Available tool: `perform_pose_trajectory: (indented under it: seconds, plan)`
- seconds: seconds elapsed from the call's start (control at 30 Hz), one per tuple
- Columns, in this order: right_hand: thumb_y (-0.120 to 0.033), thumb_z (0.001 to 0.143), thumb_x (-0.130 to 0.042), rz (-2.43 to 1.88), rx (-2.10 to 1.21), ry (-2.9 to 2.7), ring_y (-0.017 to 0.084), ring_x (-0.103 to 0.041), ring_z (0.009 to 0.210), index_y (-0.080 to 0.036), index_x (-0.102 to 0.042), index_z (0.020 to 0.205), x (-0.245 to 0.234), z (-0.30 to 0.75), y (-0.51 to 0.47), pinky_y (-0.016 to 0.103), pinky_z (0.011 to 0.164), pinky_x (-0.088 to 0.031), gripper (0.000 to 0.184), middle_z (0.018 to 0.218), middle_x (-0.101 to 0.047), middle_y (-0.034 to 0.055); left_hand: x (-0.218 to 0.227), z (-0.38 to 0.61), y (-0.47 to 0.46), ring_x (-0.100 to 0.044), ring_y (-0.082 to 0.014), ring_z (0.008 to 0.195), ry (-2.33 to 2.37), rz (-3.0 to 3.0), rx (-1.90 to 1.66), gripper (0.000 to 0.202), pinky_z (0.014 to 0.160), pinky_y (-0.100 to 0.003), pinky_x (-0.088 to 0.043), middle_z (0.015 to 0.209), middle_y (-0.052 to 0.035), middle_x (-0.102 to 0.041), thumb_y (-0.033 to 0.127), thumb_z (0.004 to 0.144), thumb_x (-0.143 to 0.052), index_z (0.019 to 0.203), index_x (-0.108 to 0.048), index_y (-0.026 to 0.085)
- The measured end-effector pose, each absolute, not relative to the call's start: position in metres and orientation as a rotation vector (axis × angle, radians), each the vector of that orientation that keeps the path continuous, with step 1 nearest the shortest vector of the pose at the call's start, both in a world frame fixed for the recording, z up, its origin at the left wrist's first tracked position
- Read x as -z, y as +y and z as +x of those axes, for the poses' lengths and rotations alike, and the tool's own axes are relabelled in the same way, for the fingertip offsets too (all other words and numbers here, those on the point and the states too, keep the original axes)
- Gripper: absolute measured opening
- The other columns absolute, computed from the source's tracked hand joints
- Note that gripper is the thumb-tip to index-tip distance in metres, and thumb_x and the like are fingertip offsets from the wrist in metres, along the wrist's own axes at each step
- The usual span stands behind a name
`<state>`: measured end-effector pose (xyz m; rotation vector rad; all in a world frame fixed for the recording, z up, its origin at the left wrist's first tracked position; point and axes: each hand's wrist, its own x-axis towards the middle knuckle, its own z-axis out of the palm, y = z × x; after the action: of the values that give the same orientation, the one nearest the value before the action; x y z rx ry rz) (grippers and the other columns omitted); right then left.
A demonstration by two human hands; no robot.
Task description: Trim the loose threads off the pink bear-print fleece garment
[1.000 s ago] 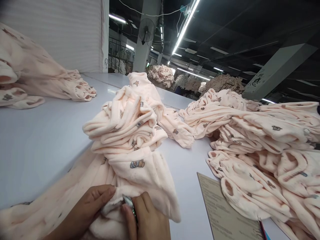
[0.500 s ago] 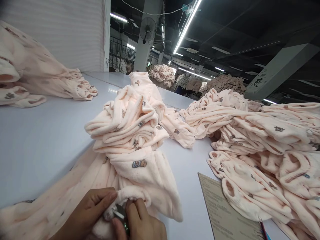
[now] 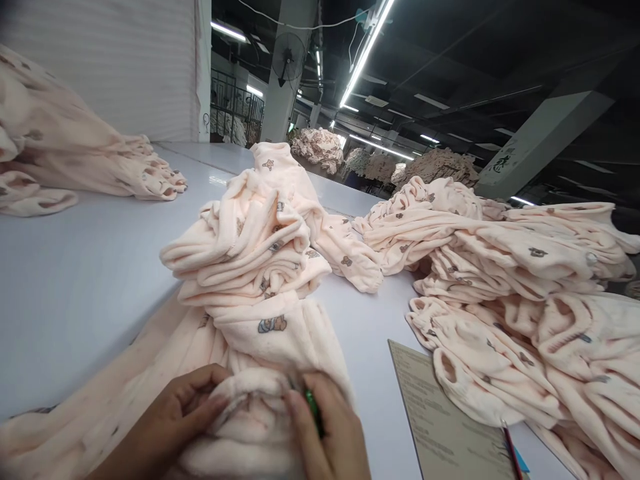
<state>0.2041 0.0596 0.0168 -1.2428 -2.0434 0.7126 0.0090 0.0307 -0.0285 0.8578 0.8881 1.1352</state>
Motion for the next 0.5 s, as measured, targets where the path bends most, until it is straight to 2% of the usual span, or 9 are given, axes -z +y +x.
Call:
perform_pose_trajectory:
  seconds: [0.07,0.17,0.23,0.3,0.4,0.43,0.5]
  plan:
    - [-0.041,0.092,-0.038,-1.262,-0.772,-1.906,0.013,-0.052,0.067,-0.024,-0.051,0.076,-0.025,0.213,0.060,0.019,0.062,-0.041,0.027,0.070,-0.052,-0.0041,0.023,0.009,0.030,-0.042,-0.0114,0.063,0.955,0.981,-1.118,0.030,0.057,-0.020,-0.031,0.068,0.0012,-0.048,0.044,0.077,-0.059,0.080,-0.050,0.015]
    - [-0.047,0.088,-0.042,-1.311,-0.712,-1.888,0.014,-0.046,0.059,-0.023,-0.048,0.072,-0.020,0.214,0.056,0.021,0.055,-0.038,0.029,0.064,-0.045,-0.0045,0.010,0.011,0.032,-0.037,-0.0114,0.061,1.159,1.203,-1.151,0.021,0.056,-0.021,-0.031,0.064,0.0035,-0.041,0.034,0.078,-0.054,0.069,-0.045,0.018]
    - [-0.051,0.082,-0.051,-1.372,-0.634,-1.923,0.015,-0.049,0.058,-0.023,-0.049,0.079,-0.007,0.207,0.055,0.023,0.055,-0.039,0.028,0.065,-0.048,-0.0046,0.004,0.015,0.035,-0.039,-0.0124,0.063,1.212,1.332,-1.248,0.018,0.059,-0.021,-0.033,0.066,0.0029,-0.040,0.027,0.078,-0.051,0.065,-0.042,0.019]
    - [-0.051,0.079,-0.054,-1.456,-0.593,-1.950,0.015,-0.052,0.056,-0.023,-0.047,0.086,0.008,0.196,0.056,0.024,0.053,-0.040,0.030,0.069,-0.052,-0.0039,0.001,0.018,0.037,-0.047,-0.0142,0.075,1.209,1.464,-1.394,0.013,0.070,-0.021,-0.036,0.078,-0.0001,-0.048,0.020,0.076,-0.050,0.064,-0.044,0.019]
    - [-0.037,0.081,-0.049,-1.561,-0.482,-2.002,0.019,-0.057,0.061,-0.024,-0.042,0.089,0.020,0.185,0.063,0.028,0.052,-0.042,0.017,0.076,-0.056,-0.0015,0.006,0.019,0.037,-0.049,-0.0171,0.103,1.180,1.476,-1.566,0.009,0.086,-0.019,-0.033,0.106,-0.0019,-0.055,0.015,0.073,-0.052,0.065,-0.050,0.020]
    - [-0.031,0.080,-0.046,-1.581,-0.402,-2.027,0.022,-0.059,0.064,-0.024,-0.040,0.090,0.019,0.184,0.066,0.030,0.053,-0.043,0.013,0.078,-0.057,-0.0005,0.009,0.018,0.035,-0.048,-0.0177,0.106,1.166,1.422,-1.594,0.009,0.087,-0.019,-0.034,0.110,-0.0014,-0.055,0.016,0.074,-0.052,0.066,-0.051,0.020]
    - [-0.021,0.076,-0.042,-1.600,-0.178,-2.061,0.025,-0.060,0.069,-0.025,-0.038,0.094,0.012,0.187,0.072,0.032,0.054,-0.044,0.019,0.083,-0.057,0.0011,0.014,0.015,0.030,-0.051,-0.0187,0.105,1.137,1.295,-1.608,0.009,0.086,-0.020,-0.038,0.108,-0.0017,-0.059,0.022,0.076,-0.053,0.067,-0.054,0.021]
